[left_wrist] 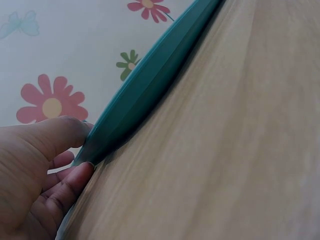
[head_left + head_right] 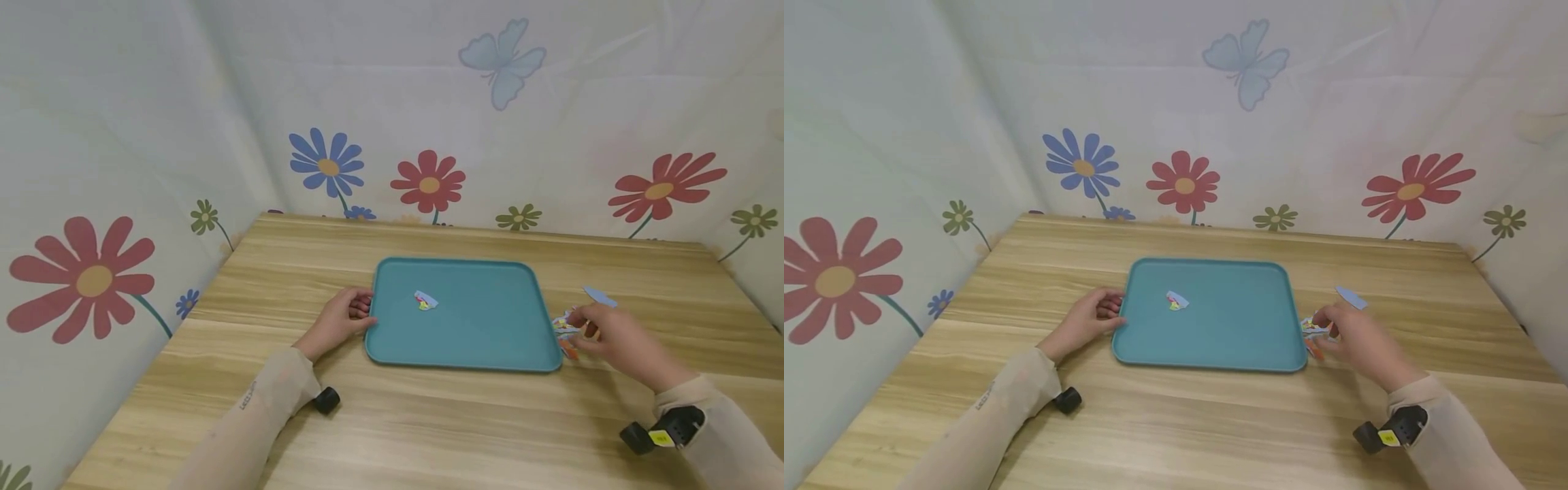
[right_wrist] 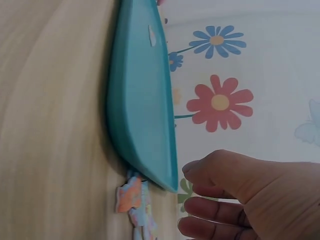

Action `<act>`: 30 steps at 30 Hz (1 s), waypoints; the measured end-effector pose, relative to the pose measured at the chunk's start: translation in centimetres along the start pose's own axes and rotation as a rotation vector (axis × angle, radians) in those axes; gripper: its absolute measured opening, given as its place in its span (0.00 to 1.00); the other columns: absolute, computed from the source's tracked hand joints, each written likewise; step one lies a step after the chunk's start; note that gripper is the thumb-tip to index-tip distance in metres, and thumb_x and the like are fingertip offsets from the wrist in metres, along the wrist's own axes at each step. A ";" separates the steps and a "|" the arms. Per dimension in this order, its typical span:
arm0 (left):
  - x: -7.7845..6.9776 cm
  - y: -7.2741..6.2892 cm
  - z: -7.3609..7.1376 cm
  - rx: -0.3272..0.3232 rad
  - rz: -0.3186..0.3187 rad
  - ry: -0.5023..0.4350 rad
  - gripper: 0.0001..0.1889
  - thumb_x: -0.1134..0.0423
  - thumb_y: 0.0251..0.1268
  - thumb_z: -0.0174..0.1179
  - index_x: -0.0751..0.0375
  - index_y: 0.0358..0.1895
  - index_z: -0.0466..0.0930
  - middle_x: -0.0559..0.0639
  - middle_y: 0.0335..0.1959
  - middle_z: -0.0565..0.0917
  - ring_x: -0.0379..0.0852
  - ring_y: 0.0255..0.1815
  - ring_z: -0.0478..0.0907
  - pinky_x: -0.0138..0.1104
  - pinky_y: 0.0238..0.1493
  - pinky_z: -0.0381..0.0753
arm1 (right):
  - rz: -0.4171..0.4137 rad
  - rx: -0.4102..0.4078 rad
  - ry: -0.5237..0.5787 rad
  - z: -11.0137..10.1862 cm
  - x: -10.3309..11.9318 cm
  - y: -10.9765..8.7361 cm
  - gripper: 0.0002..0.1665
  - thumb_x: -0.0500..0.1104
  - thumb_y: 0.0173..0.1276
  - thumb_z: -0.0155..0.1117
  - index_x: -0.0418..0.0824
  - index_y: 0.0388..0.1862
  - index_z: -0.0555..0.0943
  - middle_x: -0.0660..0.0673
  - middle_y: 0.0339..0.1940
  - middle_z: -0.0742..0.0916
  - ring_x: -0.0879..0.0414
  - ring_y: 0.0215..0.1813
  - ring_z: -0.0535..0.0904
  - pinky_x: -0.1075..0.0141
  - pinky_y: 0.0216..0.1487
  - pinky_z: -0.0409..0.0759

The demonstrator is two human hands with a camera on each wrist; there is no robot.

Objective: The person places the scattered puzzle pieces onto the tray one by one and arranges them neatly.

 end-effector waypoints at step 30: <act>0.1 0.0 0.0 -0.003 0.007 -0.013 0.26 0.70 0.58 0.66 0.72 0.60 0.71 0.62 0.46 0.78 0.48 0.44 0.78 0.30 0.46 0.82 | 0.037 -0.069 -0.080 3.3 -0.2 -1.0 0.06 0.38 0.53 0.69 0.42 0.30 0.81 0.49 0.31 0.82 0.60 0.31 0.77 0.66 0.31 0.76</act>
Point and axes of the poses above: each hand's wrist, its own y-axis towards the middle knuckle, its own z-axis out of the palm, x = y × z, the point moved 2 cm from there along y, towards the middle knuckle
